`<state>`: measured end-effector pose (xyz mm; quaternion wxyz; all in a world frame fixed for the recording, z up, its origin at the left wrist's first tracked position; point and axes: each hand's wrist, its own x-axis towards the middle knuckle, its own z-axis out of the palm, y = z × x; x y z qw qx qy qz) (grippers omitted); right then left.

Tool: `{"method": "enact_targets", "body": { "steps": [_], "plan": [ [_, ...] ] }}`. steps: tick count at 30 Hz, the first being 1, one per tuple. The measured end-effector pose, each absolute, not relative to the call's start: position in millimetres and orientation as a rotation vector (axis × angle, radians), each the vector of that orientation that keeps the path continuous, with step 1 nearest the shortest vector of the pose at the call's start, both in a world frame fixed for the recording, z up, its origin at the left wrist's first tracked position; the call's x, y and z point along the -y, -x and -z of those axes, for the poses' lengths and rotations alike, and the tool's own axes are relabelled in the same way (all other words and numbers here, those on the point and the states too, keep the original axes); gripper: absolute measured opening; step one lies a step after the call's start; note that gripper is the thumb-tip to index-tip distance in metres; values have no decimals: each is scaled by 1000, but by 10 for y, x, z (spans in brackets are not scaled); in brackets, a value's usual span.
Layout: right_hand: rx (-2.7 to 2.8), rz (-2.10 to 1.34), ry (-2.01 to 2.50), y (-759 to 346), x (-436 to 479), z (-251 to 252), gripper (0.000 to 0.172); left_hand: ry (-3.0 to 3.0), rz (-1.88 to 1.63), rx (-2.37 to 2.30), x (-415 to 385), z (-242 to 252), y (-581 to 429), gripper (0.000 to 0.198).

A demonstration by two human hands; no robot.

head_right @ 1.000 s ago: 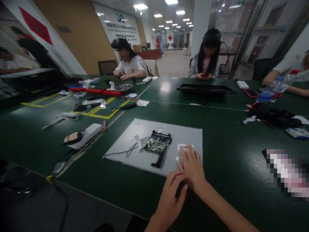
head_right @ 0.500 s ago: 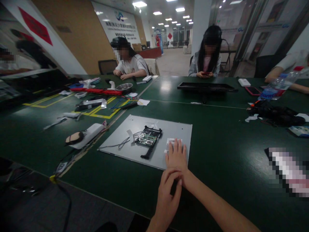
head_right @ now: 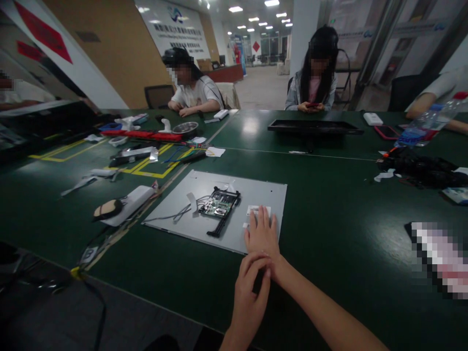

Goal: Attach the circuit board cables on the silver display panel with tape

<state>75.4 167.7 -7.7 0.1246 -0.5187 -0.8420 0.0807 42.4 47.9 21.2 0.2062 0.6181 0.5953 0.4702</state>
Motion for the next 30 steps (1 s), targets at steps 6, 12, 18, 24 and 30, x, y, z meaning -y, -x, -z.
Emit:
{"method": "enact_targets", "body": {
  "steps": [6,12,18,24,30],
  "plan": [
    [2505,-286,1386,-778,-1684,8,50,-1769,-1290,-1725,-480,-175,-418,23],
    [2553,-333,1323,-773,-1725,-8,48,-1841,-1264,-1782,-494,-138,-434,23],
    [2590,-364,1286,-811,-1724,-33,49,-2129,-1017,-1994,-816,-242,30,32],
    [2501,-317,1294,-816,-1663,-94,47,-2163,-287,-2422,-1347,-286,803,52],
    [2491,-309,1279,-810,-1659,-89,47,-2199,0,-2334,-1971,-265,1199,49]
  ]
}}
